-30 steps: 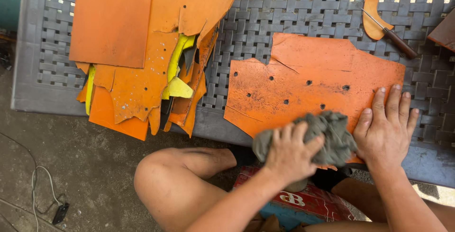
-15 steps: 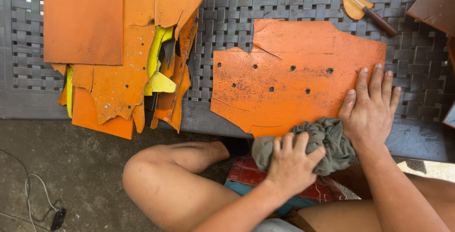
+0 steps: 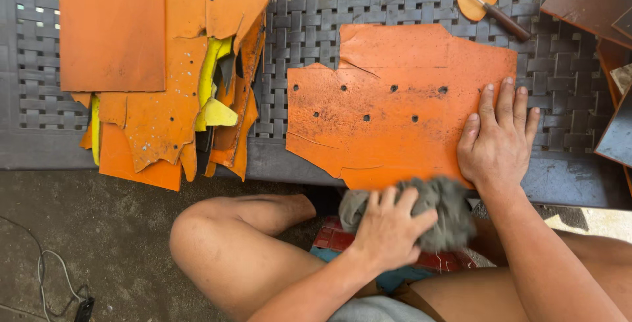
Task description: The person uses a knife to cut small curved pieces from an orange sheet of material. They wipe the surface with a cloth and continue cutting additional pieces from the same sheet.
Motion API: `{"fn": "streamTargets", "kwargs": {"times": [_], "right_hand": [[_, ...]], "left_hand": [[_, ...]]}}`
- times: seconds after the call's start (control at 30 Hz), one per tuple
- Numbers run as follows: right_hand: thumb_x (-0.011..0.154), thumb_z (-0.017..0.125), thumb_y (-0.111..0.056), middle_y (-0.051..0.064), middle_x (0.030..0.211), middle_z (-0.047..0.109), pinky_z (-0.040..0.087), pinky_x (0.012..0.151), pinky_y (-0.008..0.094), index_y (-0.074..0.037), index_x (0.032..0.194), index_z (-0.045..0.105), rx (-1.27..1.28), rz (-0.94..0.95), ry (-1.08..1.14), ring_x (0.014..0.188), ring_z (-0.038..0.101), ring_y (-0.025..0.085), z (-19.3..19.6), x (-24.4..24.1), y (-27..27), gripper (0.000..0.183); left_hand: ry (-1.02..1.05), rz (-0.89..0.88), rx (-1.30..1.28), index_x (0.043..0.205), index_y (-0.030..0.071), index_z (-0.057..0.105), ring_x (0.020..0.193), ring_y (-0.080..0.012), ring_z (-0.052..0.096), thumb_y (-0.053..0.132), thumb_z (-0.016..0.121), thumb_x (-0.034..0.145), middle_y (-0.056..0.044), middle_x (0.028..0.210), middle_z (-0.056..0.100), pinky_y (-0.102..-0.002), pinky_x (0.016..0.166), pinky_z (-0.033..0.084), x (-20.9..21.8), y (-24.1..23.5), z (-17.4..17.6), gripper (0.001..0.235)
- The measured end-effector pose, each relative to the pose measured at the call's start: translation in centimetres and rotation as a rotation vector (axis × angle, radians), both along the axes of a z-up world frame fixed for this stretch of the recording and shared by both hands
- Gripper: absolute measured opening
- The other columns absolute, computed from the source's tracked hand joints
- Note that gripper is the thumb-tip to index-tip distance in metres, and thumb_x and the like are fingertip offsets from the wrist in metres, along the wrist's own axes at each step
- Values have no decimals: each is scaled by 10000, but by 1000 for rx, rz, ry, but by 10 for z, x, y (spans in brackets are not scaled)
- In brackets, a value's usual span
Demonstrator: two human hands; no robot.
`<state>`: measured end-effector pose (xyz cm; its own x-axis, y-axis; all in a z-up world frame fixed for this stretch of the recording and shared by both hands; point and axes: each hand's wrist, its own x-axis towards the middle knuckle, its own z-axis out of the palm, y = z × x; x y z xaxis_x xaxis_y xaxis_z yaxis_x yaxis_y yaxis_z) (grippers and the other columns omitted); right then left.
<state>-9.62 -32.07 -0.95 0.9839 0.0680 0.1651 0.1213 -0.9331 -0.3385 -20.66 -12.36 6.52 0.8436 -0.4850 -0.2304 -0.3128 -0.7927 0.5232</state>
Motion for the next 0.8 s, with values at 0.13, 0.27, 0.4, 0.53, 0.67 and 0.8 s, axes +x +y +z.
{"fn": "streamTargets", "kwargs": {"times": [0.13,0.27,0.4,0.53,0.67,0.8], "right_hand": [[1087,439,-238,260,1680,374,191,1251,628,23,1571,506,16,0,-21,1552,314,459,-2,-2,-1,554],[1105,435,-231,271,1690,377,194,1255,631,34,1577,508,12,11,-43,1556,316,466,-4,-3,-2,546],[1088,450,-246,266,1667,390,195,1249,629,21,1562,525,4,7,-45,1546,325,465,-7,-1,-4,549],[1078,466,-246,250,1673,394,202,1254,630,-1,1561,530,12,-12,-36,1539,341,461,-18,-5,-4,544],[1088,490,-276,288,1663,402,217,1226,614,-10,1576,506,32,55,-46,1528,354,463,-11,3,-17,557],[1118,484,-406,271,1630,411,286,1269,474,1,1544,448,783,-199,-7,1535,385,329,23,-7,-25,590]], "left_hand": [[111,-5,-492,1190,200,679,1190,-332,644,284,809,730,-118,1232,680,-465,1046,555,22,63,13,486],[-293,593,9,1294,142,635,1180,-426,570,386,827,787,-236,1292,582,-536,986,477,104,127,16,594],[-235,818,367,1363,158,553,1199,-419,547,422,726,870,-223,1300,521,-572,970,480,114,80,1,585],[-32,298,150,1355,139,608,1163,-448,544,419,765,783,-244,1241,542,-570,940,484,31,-4,-2,656],[326,308,-342,1367,77,614,1210,-382,587,493,736,857,-247,1283,597,-473,1055,483,-5,-8,6,670],[270,518,-719,1295,76,660,1219,-308,651,552,639,918,-190,1274,694,-406,1081,496,10,14,10,607]]}}
